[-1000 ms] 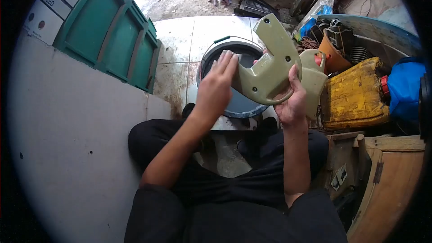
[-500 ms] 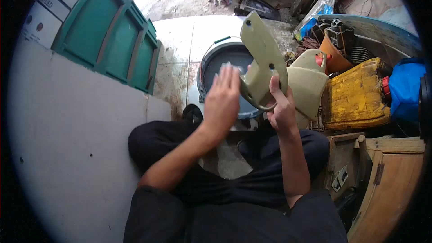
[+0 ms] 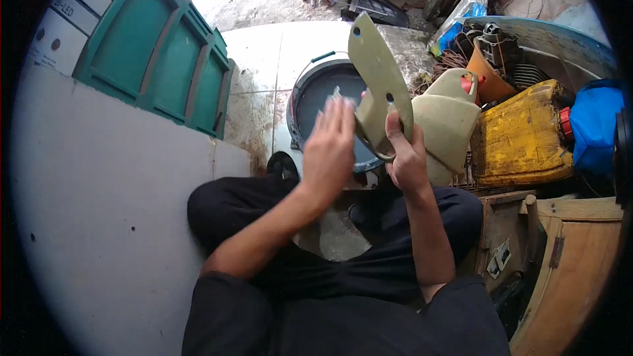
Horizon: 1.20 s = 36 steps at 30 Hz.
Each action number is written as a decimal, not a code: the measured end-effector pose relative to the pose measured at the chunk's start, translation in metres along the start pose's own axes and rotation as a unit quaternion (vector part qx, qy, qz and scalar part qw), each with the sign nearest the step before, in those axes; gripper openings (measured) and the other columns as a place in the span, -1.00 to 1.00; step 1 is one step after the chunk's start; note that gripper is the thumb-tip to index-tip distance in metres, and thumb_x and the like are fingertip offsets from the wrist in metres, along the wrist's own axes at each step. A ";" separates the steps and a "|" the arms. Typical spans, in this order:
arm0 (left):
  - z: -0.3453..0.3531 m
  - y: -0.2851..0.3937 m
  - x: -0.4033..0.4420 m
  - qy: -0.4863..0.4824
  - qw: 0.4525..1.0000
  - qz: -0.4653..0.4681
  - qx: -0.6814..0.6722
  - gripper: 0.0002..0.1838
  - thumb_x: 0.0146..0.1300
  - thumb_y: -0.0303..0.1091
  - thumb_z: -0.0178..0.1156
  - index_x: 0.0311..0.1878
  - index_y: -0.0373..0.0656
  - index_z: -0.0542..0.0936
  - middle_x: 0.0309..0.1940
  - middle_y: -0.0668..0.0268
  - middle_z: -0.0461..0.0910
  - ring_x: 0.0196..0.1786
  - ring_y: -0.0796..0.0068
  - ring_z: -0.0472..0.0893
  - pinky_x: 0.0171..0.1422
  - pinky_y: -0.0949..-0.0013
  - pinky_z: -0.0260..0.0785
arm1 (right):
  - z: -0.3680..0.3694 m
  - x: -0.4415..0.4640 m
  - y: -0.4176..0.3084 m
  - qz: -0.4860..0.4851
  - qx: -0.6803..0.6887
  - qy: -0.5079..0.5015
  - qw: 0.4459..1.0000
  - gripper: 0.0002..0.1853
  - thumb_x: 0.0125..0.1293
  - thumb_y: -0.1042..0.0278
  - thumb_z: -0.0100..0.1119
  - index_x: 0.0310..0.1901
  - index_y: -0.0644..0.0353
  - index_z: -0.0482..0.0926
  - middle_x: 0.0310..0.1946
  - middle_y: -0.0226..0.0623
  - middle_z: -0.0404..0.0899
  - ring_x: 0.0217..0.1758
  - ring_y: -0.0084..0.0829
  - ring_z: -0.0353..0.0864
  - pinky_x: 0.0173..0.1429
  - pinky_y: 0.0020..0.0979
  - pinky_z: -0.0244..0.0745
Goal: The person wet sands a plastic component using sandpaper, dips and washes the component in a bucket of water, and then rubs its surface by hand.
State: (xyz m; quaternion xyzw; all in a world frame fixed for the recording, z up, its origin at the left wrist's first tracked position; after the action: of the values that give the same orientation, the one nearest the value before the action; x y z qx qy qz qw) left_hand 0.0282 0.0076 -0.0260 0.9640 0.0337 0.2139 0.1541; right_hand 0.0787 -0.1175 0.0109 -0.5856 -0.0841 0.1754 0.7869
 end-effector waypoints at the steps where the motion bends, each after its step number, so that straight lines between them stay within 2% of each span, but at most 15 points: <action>1: -0.003 -0.006 0.005 -0.003 1.000 -0.008 0.013 -0.34 0.12 -0.77 0.09 0.39 -0.49 0.36 0.37 -0.27 0.41 0.45 -0.09 0.44 0.55 0.05 0.30 | -0.001 -0.004 0.001 0.005 0.007 0.009 1.000 -0.63 0.62 0.07 0.05 -0.06 0.27 0.61 -0.39 -0.60 0.45 -0.34 -0.75 0.30 -0.32 -0.59 0.19; 3: -0.010 -0.004 0.007 -0.029 0.998 0.011 0.054 -0.38 0.18 -0.70 0.09 0.38 -0.47 0.38 0.40 -0.22 0.39 0.48 -0.09 0.41 0.58 0.07 0.26 | -0.010 0.000 0.008 0.013 -0.073 -0.061 0.995 -0.63 0.62 0.09 0.05 0.03 0.30 0.60 -0.31 -0.55 0.51 -0.27 -0.75 0.36 -0.22 -0.61 0.28; 6: -0.009 0.010 -0.007 -0.052 0.996 0.025 0.071 -0.45 0.27 -0.53 0.09 0.34 -0.51 0.42 0.38 -0.23 0.42 0.50 -0.03 0.40 0.58 0.09 0.24 | -0.005 -0.001 0.005 -0.034 -0.088 -0.077 0.992 -0.63 0.62 0.13 0.06 0.07 0.34 0.57 -0.23 -0.51 0.53 -0.17 -0.70 0.40 -0.10 -0.55 0.35; 9: -0.012 -0.007 0.005 -0.031 0.998 -0.020 0.048 -0.42 0.25 -0.52 0.10 0.35 -0.55 0.40 0.37 -0.26 0.42 0.47 -0.08 0.43 0.56 0.07 0.26 | -0.001 -0.007 -0.002 -0.038 -0.118 -0.093 0.988 -0.63 0.61 0.15 0.06 0.10 0.37 0.55 -0.18 -0.45 0.56 -0.09 -0.65 0.44 0.00 -0.51 0.40; 14: -0.007 0.008 -0.007 -0.051 0.998 0.026 -0.001 -0.39 0.18 -0.59 0.09 0.36 -0.52 0.40 0.37 -0.24 0.42 0.47 -0.07 0.43 0.55 0.09 0.27 | -0.006 0.006 0.005 -0.076 -0.083 -0.075 0.991 -0.63 0.61 0.17 0.06 0.14 0.36 0.55 -0.07 -0.33 0.63 0.01 -0.61 0.51 0.11 -0.53 0.42; 17: -0.004 -0.012 0.009 -0.007 0.996 -0.047 -0.073 -0.32 0.12 -0.70 0.03 0.40 -0.51 0.34 0.37 -0.26 0.41 0.39 -0.12 0.49 0.50 0.08 0.34 | -0.008 0.000 0.003 0.047 -0.136 -0.064 0.988 -0.60 0.62 0.11 0.04 0.15 0.34 0.57 0.02 -0.25 0.66 0.08 -0.56 0.55 0.17 -0.51 0.43; 18: -0.003 -0.020 0.016 -0.006 0.996 -0.049 -0.068 -0.32 0.12 -0.70 0.03 0.40 -0.51 0.34 0.37 -0.26 0.41 0.39 -0.12 0.49 0.50 0.08 0.34 | -0.002 0.002 0.002 0.013 -0.065 -0.052 0.996 -0.57 0.62 0.08 0.01 0.18 0.34 0.56 0.05 -0.22 0.65 0.11 -0.51 0.57 0.19 -0.46 0.46; 21: 0.011 -0.035 0.028 0.012 0.954 -0.135 -0.268 -0.28 0.07 -0.76 -0.02 0.41 -0.41 0.36 0.39 -0.25 0.36 0.35 -0.18 0.48 0.45 -0.01 0.37 | -0.002 0.009 -0.004 -0.026 0.058 -0.025 0.998 -0.51 0.64 0.04 -0.06 0.25 0.34 0.49 0.13 -0.14 0.62 0.18 -0.39 0.59 0.27 -0.35 0.49; 22: 0.015 -0.031 0.025 0.015 0.954 -0.134 -0.268 -0.28 0.07 -0.76 -0.02 0.41 -0.41 0.36 0.39 -0.25 0.36 0.35 -0.18 0.48 0.45 -0.01 0.37 | -0.005 0.011 -0.006 -0.028 0.109 -0.009 0.994 -0.48 0.65 0.03 -0.10 0.31 0.35 0.44 0.18 -0.09 0.60 0.23 -0.32 0.59 0.33 -0.28 0.50; 23: 0.019 -0.020 0.016 0.036 0.964 -0.072 -0.255 -0.28 0.06 -0.77 -0.02 0.42 -0.41 0.37 0.40 -0.24 0.36 0.38 -0.16 0.47 0.46 0.01 0.36 | -0.007 0.012 -0.008 -0.048 0.136 -0.011 0.989 -0.45 0.65 0.03 -0.15 0.38 0.37 0.33 0.24 0.02 0.55 0.29 -0.21 0.57 0.39 -0.18 0.48; 26: 0.014 0.017 0.000 0.061 0.976 0.076 -0.193 -0.24 0.06 -0.79 -0.05 0.45 -0.35 0.37 0.42 -0.21 0.36 0.43 -0.10 0.44 0.48 0.08 0.38 | -0.024 0.020 -0.013 -0.039 0.191 0.006 0.981 -0.43 0.66 0.02 -0.18 0.41 0.35 0.27 0.26 0.08 0.52 0.32 -0.16 0.56 0.41 -0.13 0.47; 28: 0.012 -0.003 0.017 0.119 0.974 0.068 -0.182 -0.24 0.05 -0.81 -0.05 0.45 -0.36 0.37 0.40 -0.24 0.37 0.42 -0.11 0.44 0.46 0.07 0.39 | -0.024 0.017 -0.018 -0.029 0.213 0.011 0.977 -0.43 0.66 0.02 -0.21 0.44 0.32 0.24 0.28 0.11 0.50 0.35 -0.12 0.53 0.43 -0.08 0.45; 30: -0.002 -0.027 0.037 0.076 0.971 -0.037 -0.226 -0.25 0.04 -0.81 -0.07 0.43 -0.39 0.38 0.39 -0.27 0.35 0.42 -0.12 0.44 0.44 0.01 0.39 | -0.018 0.015 -0.018 -0.020 0.225 -0.034 0.974 -0.44 0.66 0.03 -0.22 0.46 0.29 0.21 0.31 0.14 0.47 0.39 -0.09 0.49 0.47 -0.05 0.40; 34: -0.009 -0.002 0.017 0.091 0.977 0.027 -0.189 -0.26 0.04 -0.80 -0.05 0.41 -0.42 0.38 0.38 -0.28 0.36 0.43 -0.14 0.42 0.49 0.04 0.34 | -0.014 0.016 -0.021 -0.026 0.263 -0.068 0.962 -0.42 0.66 0.02 -0.20 0.49 0.27 0.18 0.35 0.16 0.43 0.43 -0.07 0.46 0.48 -0.02 0.39; 36: -0.010 -0.003 0.018 0.096 0.980 0.033 -0.171 -0.30 0.05 -0.79 -0.03 0.38 -0.44 0.40 0.37 -0.27 0.39 0.41 -0.17 0.44 0.50 0.07 0.33 | -0.015 0.013 -0.020 -0.029 0.220 -0.047 0.974 -0.38 0.65 -0.01 -0.20 0.51 0.26 0.14 0.38 0.19 0.39 0.46 -0.04 0.42 0.49 0.00 0.38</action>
State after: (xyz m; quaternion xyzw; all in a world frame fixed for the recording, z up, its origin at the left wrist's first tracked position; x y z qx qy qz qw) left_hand 0.0401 0.0151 -0.0113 0.8991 -0.0205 0.3129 0.3056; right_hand 0.0993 -0.1309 0.0242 -0.3863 -0.0968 0.1940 0.8965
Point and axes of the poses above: each hand's wrist, its own x-axis towards the middle knuckle, its own z-axis out of the palm, y = z × x, the point moved 1 cm from there along x, towards the middle knuckle
